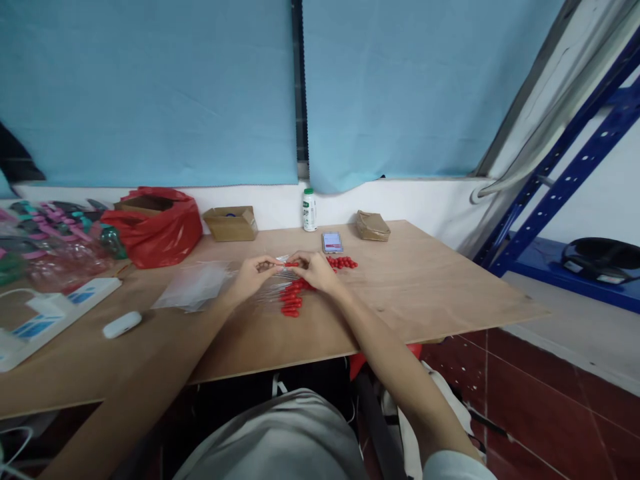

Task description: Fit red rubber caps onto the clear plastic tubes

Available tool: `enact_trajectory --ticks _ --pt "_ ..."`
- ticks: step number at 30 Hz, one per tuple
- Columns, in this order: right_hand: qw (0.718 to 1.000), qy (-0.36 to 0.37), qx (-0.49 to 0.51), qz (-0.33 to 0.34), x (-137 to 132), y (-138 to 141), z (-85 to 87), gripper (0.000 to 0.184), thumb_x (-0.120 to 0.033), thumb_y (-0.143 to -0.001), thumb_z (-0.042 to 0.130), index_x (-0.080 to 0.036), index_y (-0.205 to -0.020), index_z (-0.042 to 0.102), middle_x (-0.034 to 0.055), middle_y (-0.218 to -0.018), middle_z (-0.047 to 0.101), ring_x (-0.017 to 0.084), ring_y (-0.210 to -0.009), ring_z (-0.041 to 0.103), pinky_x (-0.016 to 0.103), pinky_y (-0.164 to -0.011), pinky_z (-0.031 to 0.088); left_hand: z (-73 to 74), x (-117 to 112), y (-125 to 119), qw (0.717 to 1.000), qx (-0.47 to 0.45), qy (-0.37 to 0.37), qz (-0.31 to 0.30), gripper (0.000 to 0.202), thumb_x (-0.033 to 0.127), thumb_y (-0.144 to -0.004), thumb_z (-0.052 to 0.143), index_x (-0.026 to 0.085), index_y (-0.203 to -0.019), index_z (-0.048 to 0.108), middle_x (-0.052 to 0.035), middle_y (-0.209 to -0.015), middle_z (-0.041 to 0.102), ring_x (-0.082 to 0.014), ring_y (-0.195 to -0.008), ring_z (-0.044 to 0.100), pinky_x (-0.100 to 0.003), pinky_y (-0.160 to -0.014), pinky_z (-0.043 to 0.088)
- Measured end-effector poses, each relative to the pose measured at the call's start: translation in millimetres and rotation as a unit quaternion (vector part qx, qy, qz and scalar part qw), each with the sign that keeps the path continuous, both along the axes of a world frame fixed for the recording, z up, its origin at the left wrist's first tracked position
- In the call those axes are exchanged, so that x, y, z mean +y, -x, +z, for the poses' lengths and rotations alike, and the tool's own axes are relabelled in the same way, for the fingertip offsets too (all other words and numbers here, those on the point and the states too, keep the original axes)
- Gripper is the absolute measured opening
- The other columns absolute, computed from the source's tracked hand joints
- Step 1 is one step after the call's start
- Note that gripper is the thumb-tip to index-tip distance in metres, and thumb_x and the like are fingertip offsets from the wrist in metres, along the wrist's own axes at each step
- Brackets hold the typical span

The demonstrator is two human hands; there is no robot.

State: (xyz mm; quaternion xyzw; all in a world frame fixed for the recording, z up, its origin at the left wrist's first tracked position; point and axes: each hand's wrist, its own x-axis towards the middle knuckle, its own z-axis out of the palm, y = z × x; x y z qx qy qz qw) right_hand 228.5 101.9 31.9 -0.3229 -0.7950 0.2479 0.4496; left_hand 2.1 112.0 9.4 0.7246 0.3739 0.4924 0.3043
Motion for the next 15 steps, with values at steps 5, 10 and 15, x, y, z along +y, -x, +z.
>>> enact_trajectory --ticks 5,10,15 --pt "0.997 0.053 0.042 0.023 3 -1 -3.9 0.031 -0.04 -0.087 0.072 -0.014 -0.104 0.074 0.0047 -0.084 0.073 0.014 -0.068 0.061 0.026 -0.065 0.048 -3.4 3 2 1.0 -0.001 -0.01 0.007 0.034 0.048 -0.079 0.081 0.018 -0.097 0.078 -0.001 -0.071 0.064 -0.0146 -0.063 0.055 -0.026 -0.059 0.039" --pt "0.993 0.089 0.072 0.03 2 -2 -2.1 0.031 -0.043 -0.085 0.074 -0.014 -0.096 0.074 0.0042 -0.077 0.072 0.015 -0.068 0.064 0.027 -0.066 0.051 2.2 -2 3 1.0 0.014 0.012 -0.007 0.034 0.05 -0.086 0.073 0.019 -0.098 0.077 -0.0036 -0.085 0.073 -0.0181 -0.075 0.062 -0.028 -0.069 0.043" --pt "0.987 0.114 0.103 0.046 0 -1 0.6 0.037 -0.047 -0.082 0.077 -0.014 -0.098 0.074 0.0037 -0.073 0.072 0.016 -0.065 0.066 0.028 -0.065 0.053 8.3 -7 4 1.0 0.0 0.018 -0.026 0.036 0.053 -0.09 0.069 0.018 -0.091 0.077 -0.0029 -0.082 0.07 -0.0178 -0.075 0.059 -0.027 -0.071 0.043"
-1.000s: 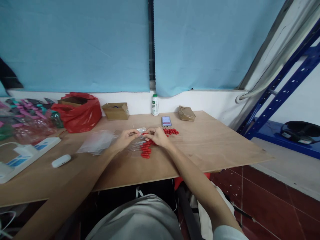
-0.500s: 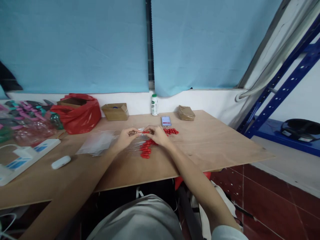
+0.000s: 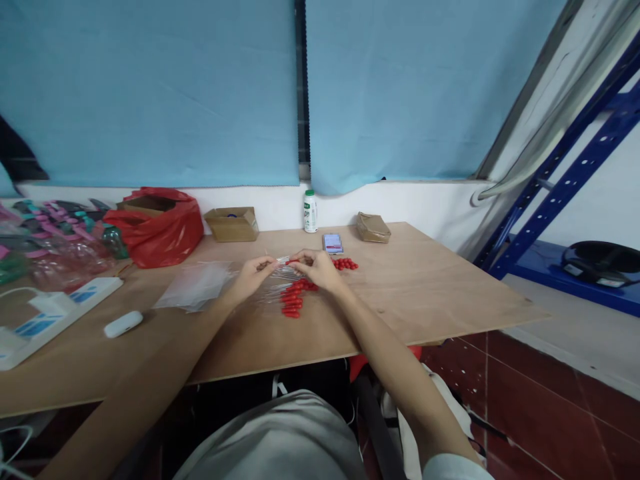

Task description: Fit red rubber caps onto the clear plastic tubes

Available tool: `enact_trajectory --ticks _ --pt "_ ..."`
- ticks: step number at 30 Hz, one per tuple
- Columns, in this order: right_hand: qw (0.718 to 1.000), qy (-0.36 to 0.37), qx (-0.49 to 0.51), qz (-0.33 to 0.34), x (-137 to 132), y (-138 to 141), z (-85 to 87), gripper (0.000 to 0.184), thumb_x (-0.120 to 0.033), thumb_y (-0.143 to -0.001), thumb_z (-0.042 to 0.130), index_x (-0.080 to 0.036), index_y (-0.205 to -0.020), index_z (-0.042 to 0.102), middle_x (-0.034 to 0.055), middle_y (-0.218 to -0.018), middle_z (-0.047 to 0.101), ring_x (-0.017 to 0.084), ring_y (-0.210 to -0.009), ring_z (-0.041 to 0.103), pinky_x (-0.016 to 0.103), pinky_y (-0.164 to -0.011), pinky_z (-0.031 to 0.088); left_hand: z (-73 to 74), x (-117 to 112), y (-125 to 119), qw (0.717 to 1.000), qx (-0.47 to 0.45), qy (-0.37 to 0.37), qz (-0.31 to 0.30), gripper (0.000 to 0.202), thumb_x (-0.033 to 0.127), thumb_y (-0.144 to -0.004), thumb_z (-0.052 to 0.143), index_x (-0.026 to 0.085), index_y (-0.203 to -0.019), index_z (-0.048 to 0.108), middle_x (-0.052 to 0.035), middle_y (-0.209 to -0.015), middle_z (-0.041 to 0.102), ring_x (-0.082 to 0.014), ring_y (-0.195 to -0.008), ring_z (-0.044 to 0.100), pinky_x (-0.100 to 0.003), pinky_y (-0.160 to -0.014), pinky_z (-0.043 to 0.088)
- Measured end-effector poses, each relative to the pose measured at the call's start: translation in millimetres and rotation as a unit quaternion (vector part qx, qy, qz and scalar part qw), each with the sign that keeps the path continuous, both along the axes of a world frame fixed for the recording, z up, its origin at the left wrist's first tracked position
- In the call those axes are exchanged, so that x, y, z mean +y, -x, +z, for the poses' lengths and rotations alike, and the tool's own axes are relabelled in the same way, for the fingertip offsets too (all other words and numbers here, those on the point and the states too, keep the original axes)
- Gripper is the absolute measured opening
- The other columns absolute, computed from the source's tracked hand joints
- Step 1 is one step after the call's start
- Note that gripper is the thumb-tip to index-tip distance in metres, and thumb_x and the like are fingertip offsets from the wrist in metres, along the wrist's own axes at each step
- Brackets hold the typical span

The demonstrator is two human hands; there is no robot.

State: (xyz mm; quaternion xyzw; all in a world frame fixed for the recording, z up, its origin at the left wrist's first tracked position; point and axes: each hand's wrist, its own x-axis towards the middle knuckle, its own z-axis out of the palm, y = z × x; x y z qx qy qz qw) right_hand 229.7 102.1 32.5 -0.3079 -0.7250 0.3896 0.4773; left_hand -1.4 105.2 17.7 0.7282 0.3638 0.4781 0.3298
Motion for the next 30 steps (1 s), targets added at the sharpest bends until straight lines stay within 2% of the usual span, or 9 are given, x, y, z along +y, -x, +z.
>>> enact_trajectory --ticks 4,7,10,13,15,18,21,27,30 --pt "1.0 -0.011 0.01 -0.018 5 -1 -3.4 0.036 -0.047 -0.085 0.075 -0.015 -0.1 0.074 0.0039 -0.075 0.072 0.016 -0.066 0.066 0.027 -0.066 0.053 3.0 -1 -1 0.988 -0.127 0.077 -0.033 0.041 0.055 -0.094 0.064 0.017 -0.105 0.075 -0.0002 -0.069 0.057 -0.0134 -0.063 0.049 -0.025 -0.059 0.036" --pt "0.998 -0.026 0.019 -0.049 5 -1 -4.8 0.033 -0.046 -0.086 0.074 -0.016 -0.098 0.074 0.0042 -0.078 0.072 0.016 -0.067 0.065 0.027 -0.066 0.052 5.1 -1 -4 0.946 -0.275 0.143 -0.092 0.044 0.053 -0.097 0.06 0.013 -0.106 0.074 -0.0029 -0.074 0.056 -0.0117 -0.064 0.048 -0.024 -0.057 0.037" --pt "0.998 -0.036 0.02 -0.056 1 2 -3.7 0.033 -0.045 -0.086 0.074 -0.016 -0.1 0.074 0.0029 -0.075 0.07 0.015 -0.065 0.063 0.026 -0.063 0.049 6.4 -3 -8 0.902 -0.355 0.207 -0.135 0.049 0.053 -0.101 0.052 0.009 -0.105 0.073 -0.0057 -0.081 0.056 -0.0111 -0.064 0.047 -0.024 -0.06 0.042" --pt "0.996 -0.058 0.013 -0.061 -2 6 -2.6 0.033 -0.044 -0.086 0.075 -0.015 -0.1 0.074 0.002 -0.074 0.068 0.014 -0.062 0.06 0.025 -0.061 0.047 7.3 -8 -15 0.872 -0.397 0.24 -0.157 0.048 0.053 -0.104 0.044 0.012 -0.103 0.07 -0.0061 -0.084 0.056 -0.0118 -0.063 0.046 -0.026 -0.061 0.043" --pt "0.995 -0.073 0.003 -0.067 -3 9 -3.0 0.033 -0.045 -0.086 0.075 -0.015 -0.099 0.074 0.0023 -0.074 0.069 0.014 -0.062 0.059 0.026 -0.062 0.046 8.8 -12 -18 0.856 -0.42 0.25 -0.167 0.05 0.057 -0.103 0.04 0.015 -0.094 0.066 -0.0074 -0.088 0.057 -0.0136 -0.065 0.048 -0.028 -0.06 0.042" --pt "0.994 -0.084 -0.016 -0.065 -3 11 -5.2 0.034 -0.047 -0.087 0.073 -0.016 -0.1 0.074 0.0028 -0.075 0.07 0.015 -0.064 0.06 0.026 -0.063 0.047 12.1 -19 -22 0.841 -0.437 0.262 -0.184 0.049 0.062 -0.1 0.041 0.019 -0.08 0.054 -0.0099 -0.096 0.059 -0.0171 -0.072 0.053 -0.029 -0.059 0.041" --pt "0.995 -0.082 -0.027 -0.054 -3 12 -7.7 0.034 -0.047 -0.088 0.073 -0.017 -0.103 0.074 0.0035 -0.078 0.071 0.016 -0.067 0.062 0.027 -0.065 0.049 14.8 -24 -22 0.826 -0.451 0.262 -0.211 0.044 0.059 -0.098 0.044 0.02 -0.078 0.048 -0.0102 -0.096 0.057 -0.0187 -0.076 0.054 -0.029 -0.061 0.042" --pt "0.996 -0.079 -0.029 -0.031 -3 12 -10.4 0.036 -0.047 -0.087 0.074 -0.017 -0.106 0.072 0.0065 -0.09 0.075 0.018 -0.075 0.068 0.029 -0.071 0.054 15.6 -26 -20 0.829 -0.459 0.248 -0.201 0.039 0.054 -0.097 0.047 0.021 -0.076 0.044 -0.0057 -0.081 0.047 -0.0164 -0.067 0.047 -0.03 -0.062 0.043" --pt "0.996 -0.073 -0.032 -0.032 -4 12 -10.9 0.032 -0.046 -0.09 0.07 -0.017 -0.101 0.072 0.006 -0.085 0.076 0.018 -0.072 0.069 0.029 -0.071 0.054 14.8 -26 -21 0.827 -0.463 0.249 -0.202 0.039 0.053 -0.097 0.047 0.021 -0.076 0.043 -0.004 -0.078 0.044 -0.0155 -0.064 0.045 -0.03 -0.062 0.044"
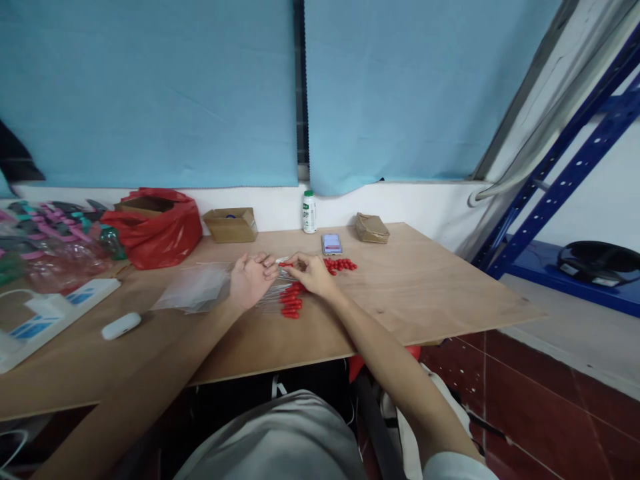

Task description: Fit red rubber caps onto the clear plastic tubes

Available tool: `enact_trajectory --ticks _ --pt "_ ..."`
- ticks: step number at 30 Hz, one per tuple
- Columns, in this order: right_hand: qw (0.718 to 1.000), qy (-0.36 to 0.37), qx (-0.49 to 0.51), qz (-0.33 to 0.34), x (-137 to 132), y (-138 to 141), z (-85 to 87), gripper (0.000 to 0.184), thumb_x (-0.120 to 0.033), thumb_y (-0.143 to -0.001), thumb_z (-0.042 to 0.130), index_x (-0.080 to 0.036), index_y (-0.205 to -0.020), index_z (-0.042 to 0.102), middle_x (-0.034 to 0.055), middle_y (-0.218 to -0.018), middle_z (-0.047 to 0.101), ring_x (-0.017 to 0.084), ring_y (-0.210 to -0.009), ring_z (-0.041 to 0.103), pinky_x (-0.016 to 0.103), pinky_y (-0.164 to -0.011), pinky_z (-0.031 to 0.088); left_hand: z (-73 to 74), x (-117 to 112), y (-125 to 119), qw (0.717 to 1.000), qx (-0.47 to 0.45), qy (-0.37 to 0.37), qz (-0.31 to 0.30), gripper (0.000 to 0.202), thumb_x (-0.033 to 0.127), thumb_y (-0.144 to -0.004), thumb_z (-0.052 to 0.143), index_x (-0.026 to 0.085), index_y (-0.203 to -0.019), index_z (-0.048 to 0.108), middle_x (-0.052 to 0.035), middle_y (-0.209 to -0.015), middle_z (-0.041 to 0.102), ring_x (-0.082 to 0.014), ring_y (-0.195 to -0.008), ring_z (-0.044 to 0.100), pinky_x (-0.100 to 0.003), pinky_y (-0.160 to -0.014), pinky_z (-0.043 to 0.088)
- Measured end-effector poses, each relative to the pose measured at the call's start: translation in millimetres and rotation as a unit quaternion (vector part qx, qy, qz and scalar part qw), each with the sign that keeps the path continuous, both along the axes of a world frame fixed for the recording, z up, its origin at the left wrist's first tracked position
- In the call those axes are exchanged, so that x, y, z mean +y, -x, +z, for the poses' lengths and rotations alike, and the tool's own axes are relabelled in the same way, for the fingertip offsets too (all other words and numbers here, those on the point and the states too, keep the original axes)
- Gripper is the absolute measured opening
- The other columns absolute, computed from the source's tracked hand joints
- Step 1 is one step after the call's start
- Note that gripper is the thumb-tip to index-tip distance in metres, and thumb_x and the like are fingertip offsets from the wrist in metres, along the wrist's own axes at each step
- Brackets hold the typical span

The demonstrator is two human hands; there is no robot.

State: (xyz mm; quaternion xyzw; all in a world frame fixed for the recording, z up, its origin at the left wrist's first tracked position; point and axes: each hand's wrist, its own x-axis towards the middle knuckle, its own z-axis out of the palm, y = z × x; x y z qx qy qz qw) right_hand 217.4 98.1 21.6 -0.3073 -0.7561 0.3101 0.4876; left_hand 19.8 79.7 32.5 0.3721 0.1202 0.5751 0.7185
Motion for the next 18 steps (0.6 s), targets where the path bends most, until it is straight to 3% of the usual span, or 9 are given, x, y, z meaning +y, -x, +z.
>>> enact_trajectory --ticks 10,18 --pt "1.0 -0.001 -0.003 -0.002 -5.7 0.4 2.2 0.03 -0.047 -0.092 0.068 -0.017 -0.092 0.071 0.0049 -0.078 0.075 0.018 -0.068 0.069 0.03 -0.07 0.054 -1.5 -3.1 -4.1 1.0 0.0 0.006 0.003 0.041 0.055 -0.098 0.046 0.02 -0.076 0.044 -0.0038 -0.079 0.043 -0.0149 -0.064 0.044 -0.028 -0.061 0.044" --pt "0.999 -0.044 -0.021 -0.023 -9.8 0.3 4.7 0.027 -0.043 -0.094 0.067 -0.017 -0.089 0.074 0.0051 -0.079 0.076 0.018 -0.07 0.068 0.028 -0.07 0.051 -2.3 -4.5 -5.6 1.0 -0.008 0.009 -0.008 0.039 0.053 -0.098 0.046 0.02 -0.077 0.046 -0.0048 -0.081 0.045 -0.0154 -0.066 0.045 -0.03 -0.062 0.043"
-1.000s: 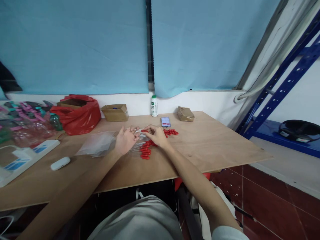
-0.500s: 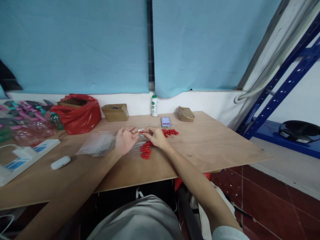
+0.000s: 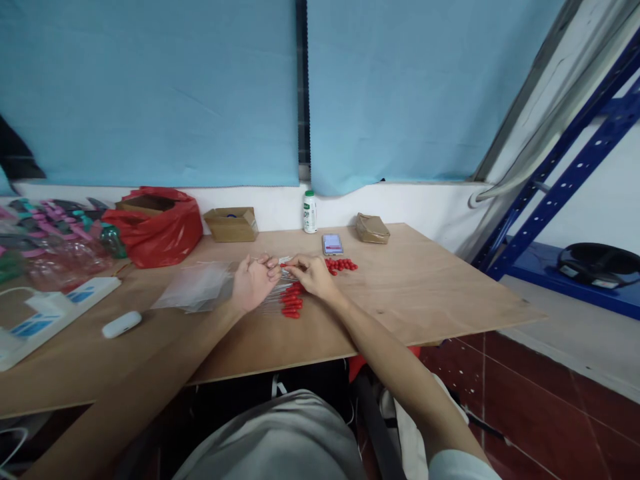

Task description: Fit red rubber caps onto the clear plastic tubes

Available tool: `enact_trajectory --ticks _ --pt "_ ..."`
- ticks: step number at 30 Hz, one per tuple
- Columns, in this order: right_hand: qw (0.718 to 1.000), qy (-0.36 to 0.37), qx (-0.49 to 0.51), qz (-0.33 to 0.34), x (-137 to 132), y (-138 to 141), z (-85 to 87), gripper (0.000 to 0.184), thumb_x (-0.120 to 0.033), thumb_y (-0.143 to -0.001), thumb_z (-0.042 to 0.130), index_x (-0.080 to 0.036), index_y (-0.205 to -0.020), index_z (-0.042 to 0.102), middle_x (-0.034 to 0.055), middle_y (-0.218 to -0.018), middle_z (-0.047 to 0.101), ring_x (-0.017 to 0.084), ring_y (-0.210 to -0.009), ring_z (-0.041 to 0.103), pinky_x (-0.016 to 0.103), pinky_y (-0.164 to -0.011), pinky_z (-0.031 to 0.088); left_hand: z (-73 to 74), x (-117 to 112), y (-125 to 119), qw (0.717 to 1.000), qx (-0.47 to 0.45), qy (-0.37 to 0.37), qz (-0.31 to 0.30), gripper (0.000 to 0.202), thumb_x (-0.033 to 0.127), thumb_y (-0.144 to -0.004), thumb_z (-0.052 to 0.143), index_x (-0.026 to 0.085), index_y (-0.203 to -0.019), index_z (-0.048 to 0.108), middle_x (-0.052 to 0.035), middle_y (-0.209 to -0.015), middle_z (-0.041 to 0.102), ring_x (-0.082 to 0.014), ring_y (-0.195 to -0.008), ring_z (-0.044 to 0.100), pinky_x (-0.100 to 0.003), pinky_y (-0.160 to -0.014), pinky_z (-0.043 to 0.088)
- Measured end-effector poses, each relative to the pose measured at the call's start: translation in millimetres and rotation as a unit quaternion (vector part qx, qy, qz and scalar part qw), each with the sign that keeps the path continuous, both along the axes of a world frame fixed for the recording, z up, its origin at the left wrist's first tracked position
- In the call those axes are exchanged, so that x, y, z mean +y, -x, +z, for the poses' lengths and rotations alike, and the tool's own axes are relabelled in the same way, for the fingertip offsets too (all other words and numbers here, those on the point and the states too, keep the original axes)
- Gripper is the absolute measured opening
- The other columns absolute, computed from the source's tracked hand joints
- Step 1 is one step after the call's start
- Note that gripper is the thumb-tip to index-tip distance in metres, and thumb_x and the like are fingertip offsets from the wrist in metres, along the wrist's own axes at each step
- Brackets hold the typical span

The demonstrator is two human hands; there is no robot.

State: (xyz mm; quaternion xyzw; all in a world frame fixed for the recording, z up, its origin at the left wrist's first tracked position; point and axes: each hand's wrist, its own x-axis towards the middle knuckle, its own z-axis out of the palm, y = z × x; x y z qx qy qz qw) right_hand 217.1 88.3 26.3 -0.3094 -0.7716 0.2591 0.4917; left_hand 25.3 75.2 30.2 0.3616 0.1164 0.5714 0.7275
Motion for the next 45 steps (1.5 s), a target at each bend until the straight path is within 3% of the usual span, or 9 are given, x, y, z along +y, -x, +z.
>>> enact_trajectory --ticks 10,17,24,31,37,45 --pt "0.994 -0.077 -0.06 -0.039 -9 -1 7.2 0.022 -0.034 -0.099 0.061 -0.019 -0.091 0.075 0.0032 -0.081 0.075 0.017 -0.068 0.064 0.026 -0.069 0.044 0.2 -1 1 1.0 0.005 0.007 -0.002 0.037 0.052 -0.098 0.045 0.02 -0.079 0.048 -0.0051 -0.082 0.046 -0.0164 -0.066 0.044 -0.031 -0.062 0.041" --pt "0.993 -0.081 -0.075 -0.045 -7 -1 4.7 0.023 -0.036 -0.101 0.059 -0.019 -0.096 0.074 0.0044 -0.084 0.076 0.017 -0.071 0.067 0.026 -0.072 0.046 1.8 -2 0 0.998 -0.049 0.029 -0.029 0.036 0.048 -0.101 0.04 0.02 -0.079 0.046 -0.0039 -0.082 0.044 -0.015 -0.065 0.042 -0.029 -0.061 0.041" --pt "0.989 -0.099 -0.097 -0.041 -2 3 2.8 0.028 -0.043 -0.102 0.058 -0.021 -0.118 0.066 0.0057 -0.1 0.077 0.019 -0.086 0.072 0.027 -0.082 0.049 11.7 -2 5 0.993 -0.108 0.027 -0.034 0.035 0.046 -0.102 0.04 0.02 -0.079 0.042 -0.0023 -0.078 0.041 -0.0149 -0.061 0.041 -0.029 -0.059 0.041" --pt "0.95 -0.154 -0.257 -0.089 -5 1 4.5 0.03 -0.039 -0.11 0.042 -0.02 -0.105 0.064 0.0069 -0.084 0.071 0.019 -0.075 0.065 0.026 -0.071 0.04 10.8 -2 7 0.994 -0.088 0.035 -0.052 0.035 0.045 -0.103 0.037 0.02 -0.08 0.042 -0.0024 -0.078 0.042 -0.0149 -0.06 0.04 -0.029 -0.058 0.04" --pt "0.937 -0.195 -0.276 -0.092 -5 -2 2.0 0.032 -0.037 -0.111 0.038 -0.019 -0.107 0.064 0.0073 -0.085 0.07 0.018 -0.074 0.063 0.027 -0.07 0.036 10.5 -5 5 0.993 -0.088 0.031 -0.066 0.034 0.044 -0.103 0.038 0.019 -0.079 0.043 -0.0031 -0.08 0.043 -0.015 -0.062 0.042 -0.03 -0.061 0.042" --pt "0.939 -0.203 -0.264 -0.079 -6 -3 2.4 0.032 -0.035 -0.111 0.039 -0.018 -0.1 0.064 0.0074 -0.082 0.068 0.017 -0.071 0.06 0.027 -0.069 0.036 10.9 -7 5 0.994 -0.079 0.026 -0.076 0.035 0.044 -0.103 0.036 0.018 -0.08 0.044 -0.0032 -0.08 0.042 -0.0148 -0.063 0.042 -0.029 -0.062 0.042"
